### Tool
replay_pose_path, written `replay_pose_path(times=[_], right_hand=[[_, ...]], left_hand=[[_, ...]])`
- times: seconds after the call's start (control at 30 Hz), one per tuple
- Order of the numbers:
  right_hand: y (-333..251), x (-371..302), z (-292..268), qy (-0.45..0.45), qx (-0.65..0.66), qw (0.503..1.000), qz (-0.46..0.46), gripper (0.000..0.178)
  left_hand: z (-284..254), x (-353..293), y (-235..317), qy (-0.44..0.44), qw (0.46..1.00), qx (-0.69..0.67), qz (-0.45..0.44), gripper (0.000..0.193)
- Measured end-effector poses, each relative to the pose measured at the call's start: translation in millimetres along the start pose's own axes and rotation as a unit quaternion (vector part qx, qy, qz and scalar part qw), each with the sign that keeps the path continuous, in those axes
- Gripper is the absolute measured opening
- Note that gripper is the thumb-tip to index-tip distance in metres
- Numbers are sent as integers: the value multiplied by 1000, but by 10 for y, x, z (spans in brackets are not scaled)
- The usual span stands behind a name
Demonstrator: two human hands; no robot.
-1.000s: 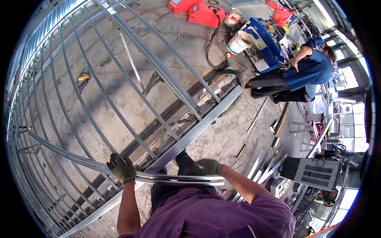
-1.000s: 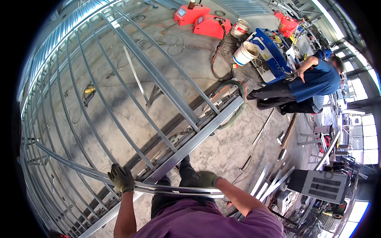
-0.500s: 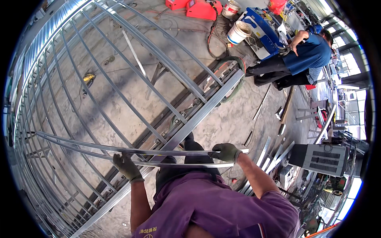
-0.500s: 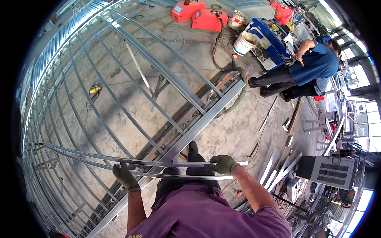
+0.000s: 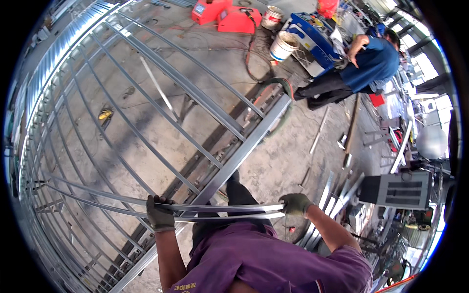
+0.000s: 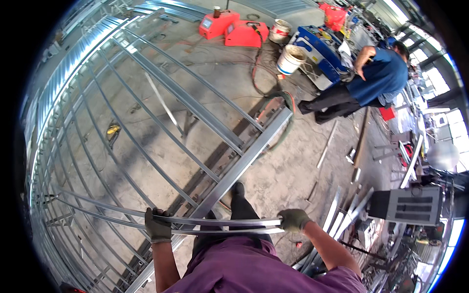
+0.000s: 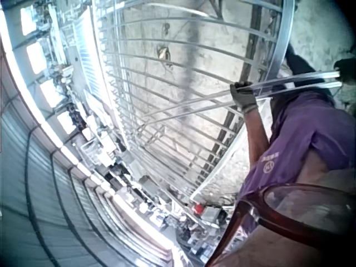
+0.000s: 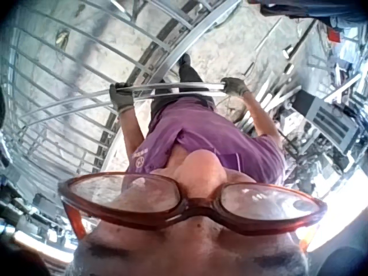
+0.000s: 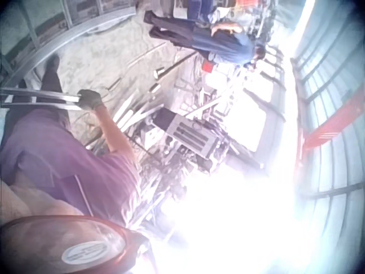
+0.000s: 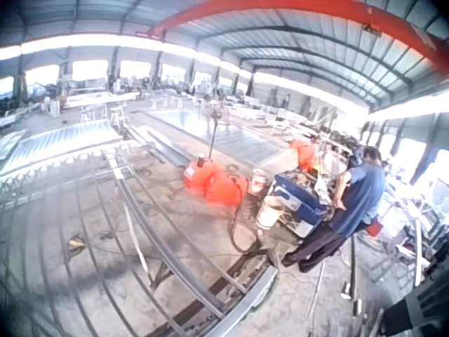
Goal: The person repeatedly picks up long metal bars from the floor and places them into slots on a large metal frame structure. The person handles the bars one at a time, aligning and inserting them into the frame.
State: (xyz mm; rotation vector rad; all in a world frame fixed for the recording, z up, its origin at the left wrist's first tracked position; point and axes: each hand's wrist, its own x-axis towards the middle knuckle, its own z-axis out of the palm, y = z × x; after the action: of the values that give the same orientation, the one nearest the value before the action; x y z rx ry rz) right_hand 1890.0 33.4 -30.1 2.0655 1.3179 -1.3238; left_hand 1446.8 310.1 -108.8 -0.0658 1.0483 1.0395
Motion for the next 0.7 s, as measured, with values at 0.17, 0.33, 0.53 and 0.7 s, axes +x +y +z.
replay_pose_path(times=[0.17, 0.33, 0.53, 0.7], right_hand=[[450, 414, 315, 6, -40, 999, -23, 41], [200, 714, -236, 185, 110, 973, -85, 36], [-126, 1505, -1047, 284, 243, 924, -77, 42], [-126, 1899, -1740, 298, 274, 913, -58, 46]], left_hand=[[1170, 270, -1, 50, 997, 49, 42, 35], [2423, 689, -77, -127, 976, 132, 118, 43], [2039, 679, -767, -50, 599, 631, 490, 56], [951, 210, -902, 128, 508, 739, 423, 62]])
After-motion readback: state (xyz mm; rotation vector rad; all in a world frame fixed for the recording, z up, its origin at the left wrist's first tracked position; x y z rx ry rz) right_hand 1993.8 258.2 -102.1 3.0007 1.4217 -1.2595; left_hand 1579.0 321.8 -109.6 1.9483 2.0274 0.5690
